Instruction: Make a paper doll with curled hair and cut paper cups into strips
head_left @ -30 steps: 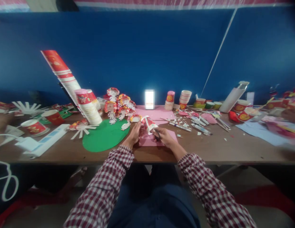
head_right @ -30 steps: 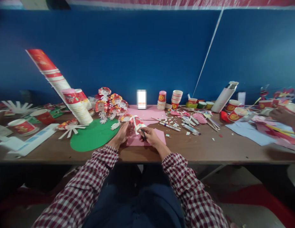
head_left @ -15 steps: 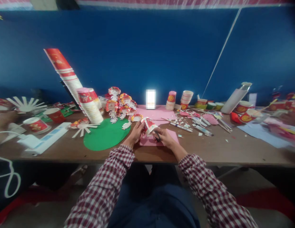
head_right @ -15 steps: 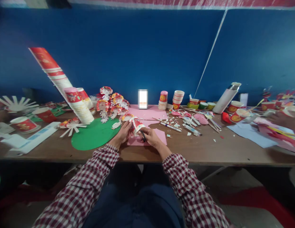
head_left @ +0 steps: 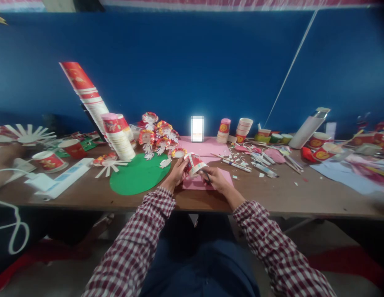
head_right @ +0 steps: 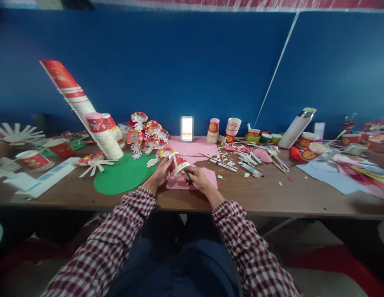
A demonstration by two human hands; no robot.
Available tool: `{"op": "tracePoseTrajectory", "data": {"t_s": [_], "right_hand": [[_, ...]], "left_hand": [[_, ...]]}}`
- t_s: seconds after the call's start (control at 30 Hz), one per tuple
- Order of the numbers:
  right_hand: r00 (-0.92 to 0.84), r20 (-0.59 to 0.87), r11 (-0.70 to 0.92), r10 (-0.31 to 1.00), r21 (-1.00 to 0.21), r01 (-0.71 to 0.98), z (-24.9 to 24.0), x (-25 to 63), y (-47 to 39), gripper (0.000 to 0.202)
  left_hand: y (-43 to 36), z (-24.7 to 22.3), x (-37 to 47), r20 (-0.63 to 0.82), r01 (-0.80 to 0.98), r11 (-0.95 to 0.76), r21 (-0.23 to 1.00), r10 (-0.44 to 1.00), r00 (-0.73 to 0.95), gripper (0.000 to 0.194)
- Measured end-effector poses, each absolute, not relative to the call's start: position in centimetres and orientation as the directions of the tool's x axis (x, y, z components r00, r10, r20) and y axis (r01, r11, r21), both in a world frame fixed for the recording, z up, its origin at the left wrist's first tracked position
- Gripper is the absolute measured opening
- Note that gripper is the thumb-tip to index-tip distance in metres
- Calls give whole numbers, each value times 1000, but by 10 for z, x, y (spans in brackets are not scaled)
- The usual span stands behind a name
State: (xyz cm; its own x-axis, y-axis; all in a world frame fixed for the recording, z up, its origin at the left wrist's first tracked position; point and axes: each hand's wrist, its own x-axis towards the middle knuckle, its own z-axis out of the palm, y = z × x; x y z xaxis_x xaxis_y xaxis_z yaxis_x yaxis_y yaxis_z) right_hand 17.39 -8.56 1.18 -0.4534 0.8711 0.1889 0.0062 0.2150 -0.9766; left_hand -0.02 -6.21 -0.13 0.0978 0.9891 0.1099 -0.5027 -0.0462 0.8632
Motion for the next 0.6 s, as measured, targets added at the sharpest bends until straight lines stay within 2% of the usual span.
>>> {"op": "tracePoseTrajectory", "data": {"t_s": [0.43,0.6], "right_hand": [[-416,126,161,901,-986,50,19,171,-92,37],[-495,78,100,866,-995,18,21,171,-94,39]], "left_hand": [[-59,-3,-1,122,-547,-67,835,990,65,22],[-59,-3,-2,54,-600,-20,800,998,38,23]]}}
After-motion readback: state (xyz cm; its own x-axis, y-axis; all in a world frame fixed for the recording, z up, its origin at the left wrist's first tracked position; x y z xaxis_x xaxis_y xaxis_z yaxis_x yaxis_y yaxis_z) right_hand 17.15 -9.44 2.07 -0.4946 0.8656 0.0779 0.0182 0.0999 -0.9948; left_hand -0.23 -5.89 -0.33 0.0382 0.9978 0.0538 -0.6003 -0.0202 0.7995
